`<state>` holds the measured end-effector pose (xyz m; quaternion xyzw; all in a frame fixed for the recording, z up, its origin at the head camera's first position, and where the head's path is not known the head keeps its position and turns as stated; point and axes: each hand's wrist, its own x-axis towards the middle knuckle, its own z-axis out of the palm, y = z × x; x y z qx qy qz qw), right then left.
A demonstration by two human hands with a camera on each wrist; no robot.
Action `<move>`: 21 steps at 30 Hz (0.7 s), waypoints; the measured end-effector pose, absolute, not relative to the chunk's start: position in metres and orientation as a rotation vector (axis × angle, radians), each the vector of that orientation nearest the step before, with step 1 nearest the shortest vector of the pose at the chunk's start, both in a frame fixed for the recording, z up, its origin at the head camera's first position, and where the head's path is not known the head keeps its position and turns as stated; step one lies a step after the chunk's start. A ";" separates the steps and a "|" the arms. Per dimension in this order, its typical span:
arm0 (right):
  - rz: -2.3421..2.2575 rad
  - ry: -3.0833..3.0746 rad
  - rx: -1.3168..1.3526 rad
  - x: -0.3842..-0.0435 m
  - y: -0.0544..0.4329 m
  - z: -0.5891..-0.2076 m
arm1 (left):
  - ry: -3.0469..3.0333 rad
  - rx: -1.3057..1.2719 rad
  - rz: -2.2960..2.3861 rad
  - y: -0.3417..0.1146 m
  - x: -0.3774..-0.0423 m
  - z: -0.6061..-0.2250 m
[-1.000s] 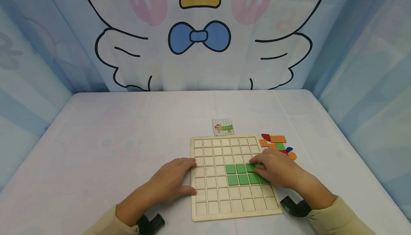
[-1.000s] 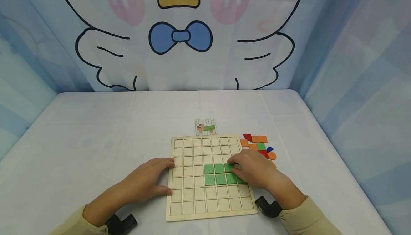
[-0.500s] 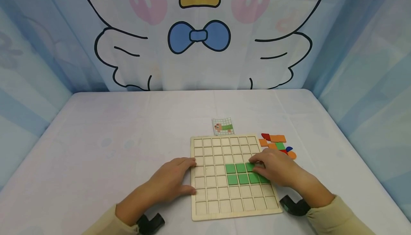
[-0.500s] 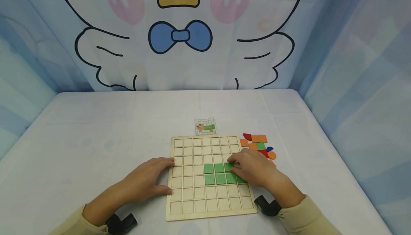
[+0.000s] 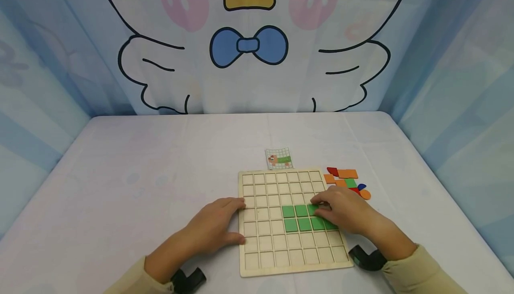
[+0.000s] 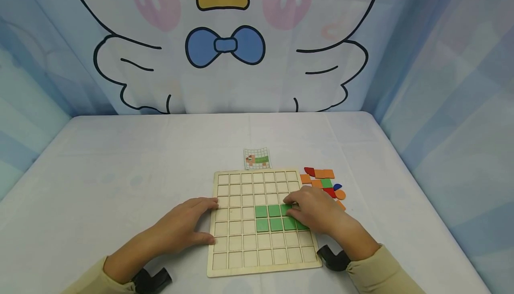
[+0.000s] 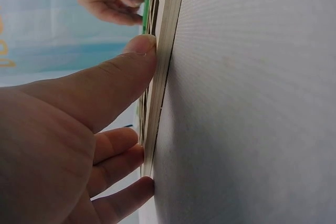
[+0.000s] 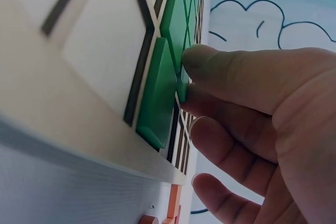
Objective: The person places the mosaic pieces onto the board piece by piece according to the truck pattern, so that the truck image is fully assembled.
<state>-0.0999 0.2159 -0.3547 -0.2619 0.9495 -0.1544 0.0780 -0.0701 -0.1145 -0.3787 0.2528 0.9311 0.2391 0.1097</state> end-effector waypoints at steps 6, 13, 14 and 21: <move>-0.536 2.831 -0.750 -0.101 0.220 -0.355 | 2.730 0.749 0.703 -0.115 -0.070 -0.378; -0.621 2.944 -0.656 -0.109 0.241 -0.357 | 2.728 0.751 0.703 -0.115 -0.070 -0.379; -0.616 2.965 -0.649 -0.110 0.244 -0.357 | 2.728 0.753 0.703 -0.115 -0.070 -0.379; -0.626 3.012 -0.552 -0.118 0.270 -0.359 | 2.729 0.749 0.716 -0.114 -0.069 -0.377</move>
